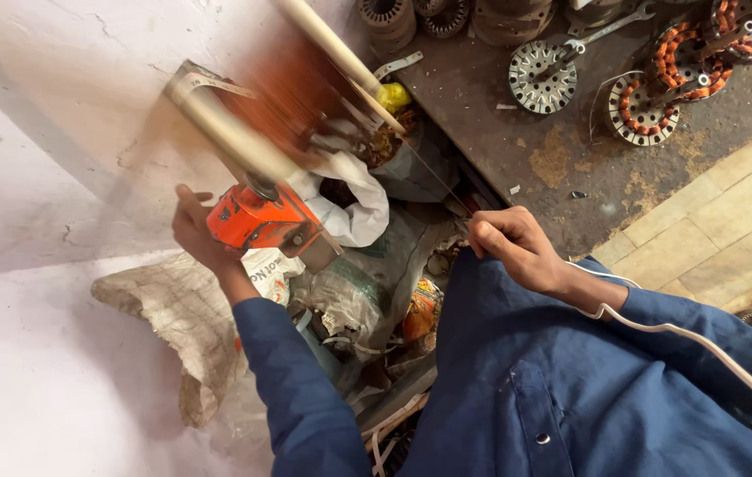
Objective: The person operates a manual wire winding machine to wind copper wire onto a wooden spool. They guide the wire with their hands, adjust the machine's lever, and later handle a separate blue plastic spool of copper wire.
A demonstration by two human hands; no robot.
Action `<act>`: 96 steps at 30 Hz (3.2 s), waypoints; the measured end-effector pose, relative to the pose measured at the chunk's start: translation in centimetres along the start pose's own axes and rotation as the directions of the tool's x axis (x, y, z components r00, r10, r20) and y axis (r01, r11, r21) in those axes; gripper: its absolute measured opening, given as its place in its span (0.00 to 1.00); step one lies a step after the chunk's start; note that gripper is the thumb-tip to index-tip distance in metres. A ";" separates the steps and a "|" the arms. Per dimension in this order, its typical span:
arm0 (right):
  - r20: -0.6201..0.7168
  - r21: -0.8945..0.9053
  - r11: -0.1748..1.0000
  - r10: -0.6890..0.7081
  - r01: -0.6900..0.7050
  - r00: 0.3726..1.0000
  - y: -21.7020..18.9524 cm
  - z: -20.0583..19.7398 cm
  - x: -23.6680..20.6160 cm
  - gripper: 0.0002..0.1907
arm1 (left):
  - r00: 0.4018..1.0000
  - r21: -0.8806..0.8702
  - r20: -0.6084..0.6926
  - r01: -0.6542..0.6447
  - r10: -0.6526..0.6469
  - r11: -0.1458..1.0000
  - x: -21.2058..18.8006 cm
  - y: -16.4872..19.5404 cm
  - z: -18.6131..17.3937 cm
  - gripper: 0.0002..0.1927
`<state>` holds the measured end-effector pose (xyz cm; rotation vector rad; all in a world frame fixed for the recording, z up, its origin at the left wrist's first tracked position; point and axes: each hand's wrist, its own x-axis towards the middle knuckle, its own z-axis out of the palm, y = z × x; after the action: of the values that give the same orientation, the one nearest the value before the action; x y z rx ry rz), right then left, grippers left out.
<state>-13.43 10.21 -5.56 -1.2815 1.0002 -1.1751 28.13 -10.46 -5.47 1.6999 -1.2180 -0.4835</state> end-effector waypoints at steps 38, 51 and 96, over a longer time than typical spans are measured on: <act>0.012 0.002 1.000 0.017 -0.017 1.000 -0.2 0.5 1.0 0.27 | 0.620 0.002 -0.709 -0.475 0.336 0.880 -12.3 8.4 -6.7 0.23; 0.031 -0.015 0.999 -0.036 0.036 0.999 -0.5 0.5 1.1 0.26 | 0.817 -0.053 -0.492 -0.373 0.301 0.927 -0.8 10.8 -8.2 0.27; -0.002 -0.069 0.996 0.061 -0.061 0.998 0.1 0.1 0.8 0.28 | 0.970 0.029 -0.087 -0.227 0.229 0.973 -8.8 -4.7 1.7 0.31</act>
<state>-13.22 9.43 -5.58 -1.2954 1.0810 -1.1021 25.47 -3.28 -12.13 1.5553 -1.3359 -0.2547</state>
